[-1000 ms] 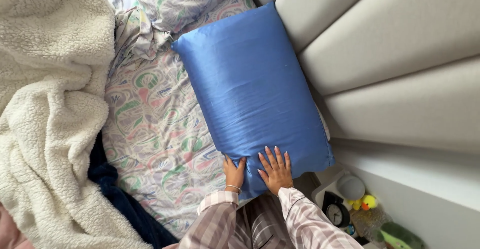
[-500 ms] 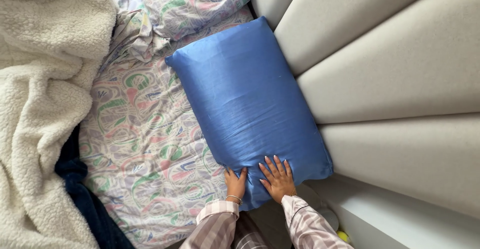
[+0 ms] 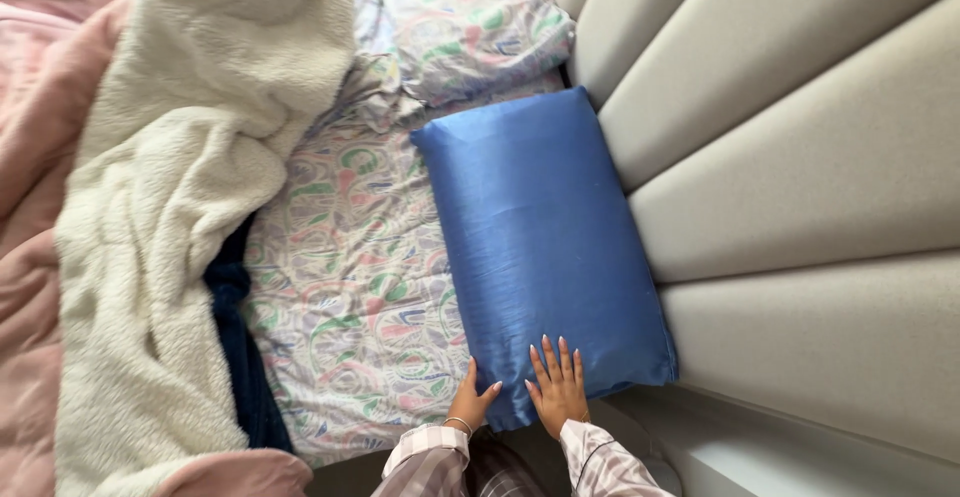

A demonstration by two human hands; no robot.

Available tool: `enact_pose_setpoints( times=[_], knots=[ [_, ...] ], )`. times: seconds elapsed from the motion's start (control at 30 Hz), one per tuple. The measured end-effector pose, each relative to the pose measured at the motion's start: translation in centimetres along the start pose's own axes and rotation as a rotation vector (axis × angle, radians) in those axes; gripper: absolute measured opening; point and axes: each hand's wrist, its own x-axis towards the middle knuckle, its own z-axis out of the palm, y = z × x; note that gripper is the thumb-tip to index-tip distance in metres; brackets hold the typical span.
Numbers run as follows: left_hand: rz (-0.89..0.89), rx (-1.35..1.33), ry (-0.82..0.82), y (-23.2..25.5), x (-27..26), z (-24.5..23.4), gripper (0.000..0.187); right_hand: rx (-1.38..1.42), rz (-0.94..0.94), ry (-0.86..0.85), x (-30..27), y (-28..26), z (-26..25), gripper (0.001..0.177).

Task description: The person folds a yellow towel and places it on a pile of other items. They then adjust a blue pillow and a patterned pillow on the bed. Finally, they fold a white blanket and a blue patterned blanket, stacking them on the bed.

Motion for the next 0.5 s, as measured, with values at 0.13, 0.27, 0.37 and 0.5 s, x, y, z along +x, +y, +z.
enact_pose_setpoints(
  times=[0.13,0.27,0.37,0.5],
  knots=[
    [-0.042,0.070,-0.052,1.3,-2.1,-2.6,0.078,-0.007,-0.041,0.017,-0.3,-1.4,-0.1,0.083],
    [0.065,0.102,-0.036,0.2,-2.6,-5.0,0.062,0.047,-0.027,-0.011,-0.1,-3.1,1.0,0.077],
    [0.062,0.085,-0.033,1.8,-5.1,-8.6,0.059,0.037,-0.091,-0.006,1.2,-5.3,1.3,0.073],
    [0.098,0.039,0.006,0.9,-6.4,-13.6,0.056,0.075,-0.150,-0.003,3.4,-10.3,1.8,0.076]
  ],
)
